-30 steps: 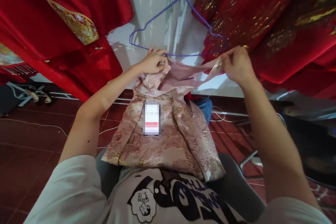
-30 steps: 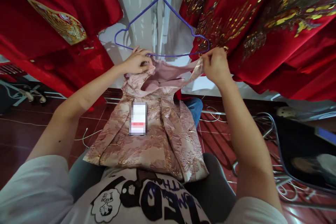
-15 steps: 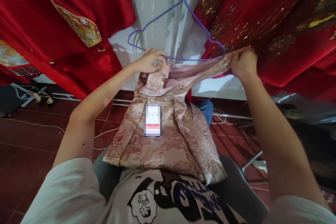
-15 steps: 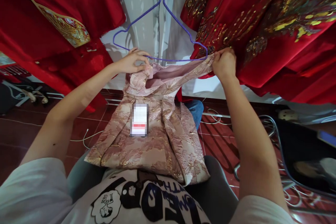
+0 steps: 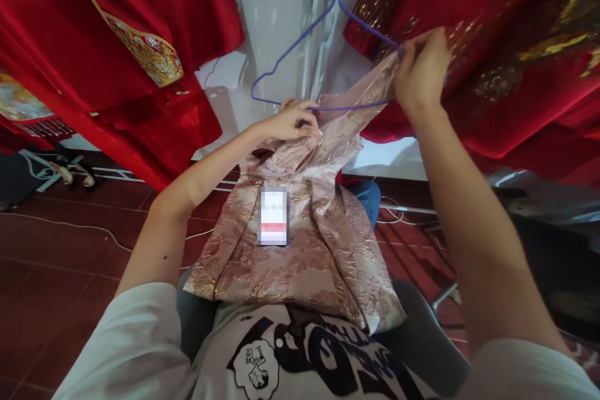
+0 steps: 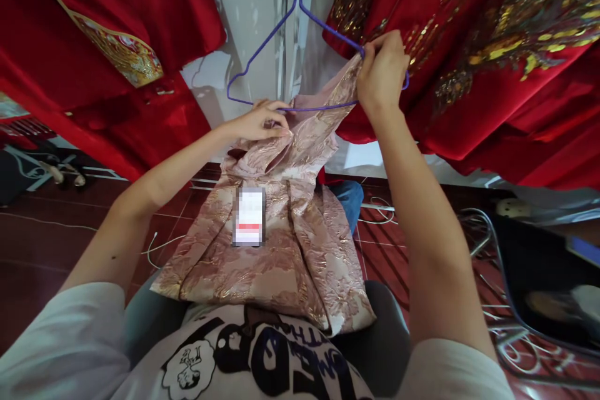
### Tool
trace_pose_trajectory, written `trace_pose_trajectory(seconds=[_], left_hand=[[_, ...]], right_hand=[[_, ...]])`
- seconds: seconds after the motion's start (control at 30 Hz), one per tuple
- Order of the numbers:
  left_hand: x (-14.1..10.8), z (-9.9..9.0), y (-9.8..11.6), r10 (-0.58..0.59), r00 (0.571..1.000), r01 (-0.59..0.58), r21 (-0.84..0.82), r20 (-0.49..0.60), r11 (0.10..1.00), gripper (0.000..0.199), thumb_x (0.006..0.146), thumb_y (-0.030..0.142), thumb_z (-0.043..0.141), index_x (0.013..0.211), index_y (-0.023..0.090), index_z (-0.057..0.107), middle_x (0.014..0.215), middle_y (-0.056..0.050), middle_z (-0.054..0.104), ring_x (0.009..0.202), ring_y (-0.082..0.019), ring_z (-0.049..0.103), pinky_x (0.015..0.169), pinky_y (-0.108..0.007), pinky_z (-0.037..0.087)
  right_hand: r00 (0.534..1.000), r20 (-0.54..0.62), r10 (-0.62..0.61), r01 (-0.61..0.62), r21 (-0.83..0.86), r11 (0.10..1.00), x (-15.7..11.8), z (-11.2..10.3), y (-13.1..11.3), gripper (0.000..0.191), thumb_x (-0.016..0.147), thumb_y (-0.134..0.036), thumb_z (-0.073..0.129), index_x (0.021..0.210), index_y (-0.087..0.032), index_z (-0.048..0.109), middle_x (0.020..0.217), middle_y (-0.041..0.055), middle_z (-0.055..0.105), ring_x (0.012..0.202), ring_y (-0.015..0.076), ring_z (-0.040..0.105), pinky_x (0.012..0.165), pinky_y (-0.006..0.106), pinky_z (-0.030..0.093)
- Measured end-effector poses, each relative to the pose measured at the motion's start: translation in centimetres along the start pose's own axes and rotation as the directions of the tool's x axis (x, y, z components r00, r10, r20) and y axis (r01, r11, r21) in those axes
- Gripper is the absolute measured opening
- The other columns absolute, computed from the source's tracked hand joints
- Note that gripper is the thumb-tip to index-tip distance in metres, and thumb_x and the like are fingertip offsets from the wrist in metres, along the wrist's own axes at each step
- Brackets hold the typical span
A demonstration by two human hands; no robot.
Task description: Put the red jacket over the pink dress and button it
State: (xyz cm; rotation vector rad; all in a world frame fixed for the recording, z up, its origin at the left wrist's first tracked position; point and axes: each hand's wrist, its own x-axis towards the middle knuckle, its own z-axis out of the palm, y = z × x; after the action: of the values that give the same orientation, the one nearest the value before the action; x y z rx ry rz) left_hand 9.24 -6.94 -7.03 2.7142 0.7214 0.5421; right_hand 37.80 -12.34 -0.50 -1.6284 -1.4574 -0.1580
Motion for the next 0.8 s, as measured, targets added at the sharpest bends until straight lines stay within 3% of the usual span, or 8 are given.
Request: trace_pose_trajectory(seconds=[0.23,0.37,0.47,0.63,0.8], left_hand=[[0.7,0.5,-0.3,-0.003,1.0,0.003,-0.02,-0.007,1.0,0.028,0.103,0.052,0.069,0.111,0.029,0.081,0.155,-0.007,0.059,0.153,-0.032,0.047,0.134,-0.06,0.016],[-0.4,-0.7,0.3,0.014,1.0,-0.015,-0.025,-0.027,1.0,0.028,0.102,0.052,0.071,0.108,0.028,0.082,0.151,-0.007,0.062,0.149,-0.032,0.051,0.133,-0.058,0.017],[-2.0,-2.5,0.7,-0.032,0.999,0.032,-0.012,-0.023,0.999,0.025,0.102,0.048,0.071,0.105,0.026,0.082,0.146,-0.007,0.065,0.146,-0.033,0.054,0.133,-0.06,0.014],[-3.7,-4.6,1.0,-0.072,0.997,0.072,0.017,-0.013,0.997,0.019,0.099,0.043,0.075,0.1,0.026,0.082,0.143,-0.005,0.068,0.145,-0.033,0.055,0.134,-0.057,0.01],[-3.5,-4.4,0.8,-0.077,0.997,0.077,0.038,-0.01,0.996,0.025,0.096,0.051,0.074,0.101,0.027,0.081,0.143,-0.005,0.069,0.145,-0.032,0.054,0.135,-0.057,0.009]], right_hand=[[0.998,0.062,0.03,-0.025,-0.079,0.997,0.1,-0.1,-0.4,0.02,0.114,-0.012,0.04,0.127,-0.014,0.055,0.144,0.0241,0.065,0.138,0.0344,0.063,0.122,0.052,0.039],[0.998,0.05,0.044,-0.038,-0.126,0.991,0.3,-1.4,0.2,0.024,0.113,-0.01,0.041,0.133,-0.008,0.055,0.144,0.0279,0.065,0.138,0.0348,0.063,0.119,0.048,0.042],[0.995,0.023,0.097,-0.091,-0.17,0.981,-0.1,-2.0,2.1,0.025,0.113,-0.008,0.041,0.133,-0.005,0.056,0.143,0.0303,0.065,0.138,0.0337,0.064,0.117,0.045,0.043],[0.987,-0.029,0.155,-0.158,-0.16,0.974,-2.1,-2.0,6.7,0.023,0.106,-0.006,0.042,0.124,-0.014,0.055,0.138,0.0284,0.066,0.136,0.035,0.064,0.117,0.05,0.042],[0.989,-0.024,0.146,-0.147,-0.099,0.984,-4.0,-2.1,9.9,0.022,0.103,-0.011,0.041,0.113,-0.028,0.052,0.135,0.0213,0.067,0.133,0.0336,0.064,0.117,0.052,0.042]])
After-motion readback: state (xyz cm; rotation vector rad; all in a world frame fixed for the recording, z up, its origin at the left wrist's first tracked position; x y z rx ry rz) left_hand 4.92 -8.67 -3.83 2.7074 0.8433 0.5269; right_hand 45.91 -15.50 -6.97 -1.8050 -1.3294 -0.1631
